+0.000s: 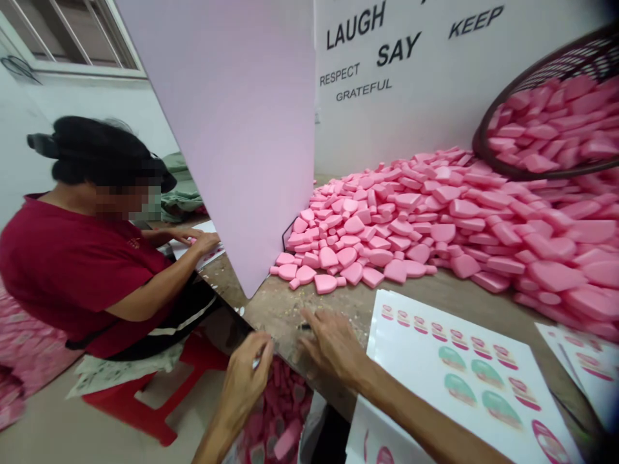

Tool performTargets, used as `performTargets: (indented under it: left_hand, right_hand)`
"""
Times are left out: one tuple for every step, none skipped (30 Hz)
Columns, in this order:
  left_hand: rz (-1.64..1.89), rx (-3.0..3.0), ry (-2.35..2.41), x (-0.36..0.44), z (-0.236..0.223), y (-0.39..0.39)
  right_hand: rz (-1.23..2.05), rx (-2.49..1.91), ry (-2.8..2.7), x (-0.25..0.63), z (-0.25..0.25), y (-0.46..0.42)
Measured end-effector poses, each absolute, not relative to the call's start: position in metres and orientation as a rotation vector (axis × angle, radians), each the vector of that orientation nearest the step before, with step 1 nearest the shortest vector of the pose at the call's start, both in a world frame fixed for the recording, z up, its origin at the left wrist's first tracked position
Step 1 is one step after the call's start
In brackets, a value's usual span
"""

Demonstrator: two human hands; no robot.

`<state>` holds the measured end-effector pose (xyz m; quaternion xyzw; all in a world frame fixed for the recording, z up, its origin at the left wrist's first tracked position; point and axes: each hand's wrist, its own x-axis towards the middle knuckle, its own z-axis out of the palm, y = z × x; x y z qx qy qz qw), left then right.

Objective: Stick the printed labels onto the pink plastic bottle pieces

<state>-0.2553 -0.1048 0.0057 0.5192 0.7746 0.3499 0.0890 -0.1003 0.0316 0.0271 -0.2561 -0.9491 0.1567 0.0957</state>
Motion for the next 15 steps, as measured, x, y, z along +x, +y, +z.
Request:
performTargets:
  left_hand:
    - [1.138, 1.549, 2.365, -0.263, 0.007, -0.072]
    - [1.204, 1.499, 2.451, -0.270, 0.007, -0.039]
    - [1.237, 1.464, 2.484, -0.278, 0.003, -0.007]
    - [1.260, 1.436, 2.499, -0.284, -0.001, 0.022]
    - [1.283, 1.390, 2.521, -0.289, -0.006, 0.049]
    - [1.304, 1.349, 2.534, -0.292, -0.012, 0.073]
    - [1.324, 1.315, 2.540, -0.292, -0.016, 0.094]
    - [1.344, 1.288, 2.541, -0.290, -0.019, 0.111]
    - [1.364, 1.269, 2.535, -0.287, -0.021, 0.127]
    - [1.384, 1.256, 2.523, -0.282, -0.022, 0.140]
    - [1.406, 1.239, 2.511, -0.275, -0.021, 0.153]
    - [1.429, 1.215, 2.501, -0.266, -0.019, 0.164]
    - [1.452, 1.185, 2.491, -0.257, -0.016, 0.175]
    - [1.472, 1.159, 2.478, -0.247, -0.013, 0.186]
    - [1.488, 1.141, 2.459, -0.236, -0.010, 0.196]
  right_hand:
    - [0.348, -0.750, -2.791, -0.106, 0.027, 0.049]
    - [0.228, -0.697, -2.789, -0.113, 0.025, 0.066]
    - [0.120, -0.623, -2.801, -0.119, 0.023, 0.083]
    - [0.037, -0.558, -2.818, -0.125, 0.020, 0.098]
    - [-0.013, -0.530, -2.829, -0.131, 0.016, 0.113]
    - [-0.045, -0.535, -2.832, -0.134, 0.013, 0.127]
    - [-0.067, -0.570, -2.825, -0.136, 0.010, 0.141]
    - [-0.085, -0.613, -2.812, -0.135, 0.007, 0.155]
    - [-0.104, -0.650, -2.801, -0.132, 0.005, 0.168]
    - [-0.122, -0.681, -2.792, -0.127, 0.003, 0.180]
    - [-0.138, -0.710, -2.785, -0.120, 0.002, 0.191]
    - [-0.151, -0.737, -2.778, -0.112, 0.002, 0.201]
    - [-0.163, -0.764, -2.770, -0.103, 0.001, 0.209]
    - [-0.172, -0.792, -2.760, -0.093, 0.002, 0.217]
    - [-0.179, -0.821, -2.748, -0.082, 0.002, 0.223]
